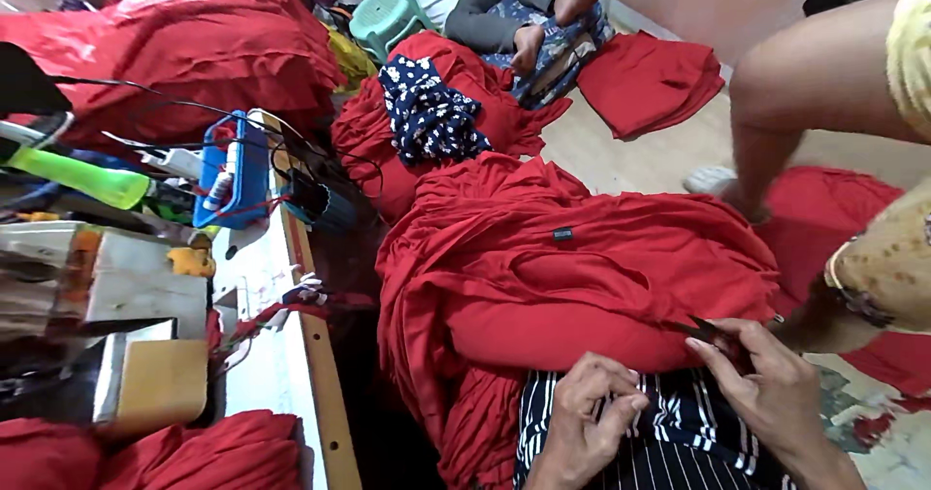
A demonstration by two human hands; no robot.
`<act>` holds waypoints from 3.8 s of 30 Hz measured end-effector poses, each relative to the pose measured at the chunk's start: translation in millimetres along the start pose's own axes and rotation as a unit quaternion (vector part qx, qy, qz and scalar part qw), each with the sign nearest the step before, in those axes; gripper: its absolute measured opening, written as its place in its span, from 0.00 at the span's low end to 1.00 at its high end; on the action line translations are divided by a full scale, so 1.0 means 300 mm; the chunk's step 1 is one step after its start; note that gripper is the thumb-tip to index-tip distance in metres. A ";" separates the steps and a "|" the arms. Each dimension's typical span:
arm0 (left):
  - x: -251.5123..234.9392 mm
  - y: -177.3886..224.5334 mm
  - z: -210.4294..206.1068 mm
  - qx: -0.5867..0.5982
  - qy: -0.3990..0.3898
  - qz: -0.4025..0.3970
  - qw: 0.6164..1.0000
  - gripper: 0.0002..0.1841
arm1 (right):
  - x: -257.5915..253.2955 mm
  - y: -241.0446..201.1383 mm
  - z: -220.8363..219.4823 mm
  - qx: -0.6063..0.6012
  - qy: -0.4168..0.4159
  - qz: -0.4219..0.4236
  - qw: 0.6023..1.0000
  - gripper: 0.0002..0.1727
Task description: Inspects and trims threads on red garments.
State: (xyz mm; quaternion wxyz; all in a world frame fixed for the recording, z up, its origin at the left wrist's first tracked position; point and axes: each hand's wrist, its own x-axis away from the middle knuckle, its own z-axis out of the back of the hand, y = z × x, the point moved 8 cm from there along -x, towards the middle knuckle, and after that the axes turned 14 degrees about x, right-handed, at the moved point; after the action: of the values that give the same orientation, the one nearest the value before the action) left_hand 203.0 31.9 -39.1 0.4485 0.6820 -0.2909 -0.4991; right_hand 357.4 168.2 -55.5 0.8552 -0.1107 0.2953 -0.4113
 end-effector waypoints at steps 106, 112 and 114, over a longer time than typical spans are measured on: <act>-0.099 -0.108 0.021 -0.325 0.016 -0.001 0.945 0.04 | 0.054 0.042 -0.106 -0.134 -0.141 0.003 0.981 0.24; -0.084 -0.110 0.034 -0.305 0.006 0.014 0.952 0.06 | 0.046 0.033 -0.101 -0.191 -0.161 -0.036 0.968 0.30; -0.078 -0.108 0.036 -0.287 0.020 0.018 0.957 0.07 | 0.040 0.020 -0.084 -0.202 -0.144 -0.039 0.968 0.27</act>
State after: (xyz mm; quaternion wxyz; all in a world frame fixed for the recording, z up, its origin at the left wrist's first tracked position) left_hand 183.5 62.1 -59.8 0.6400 0.5291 -0.1380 -0.5398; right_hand 352.0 164.1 -83.1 0.8320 -0.3503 0.2415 -0.3561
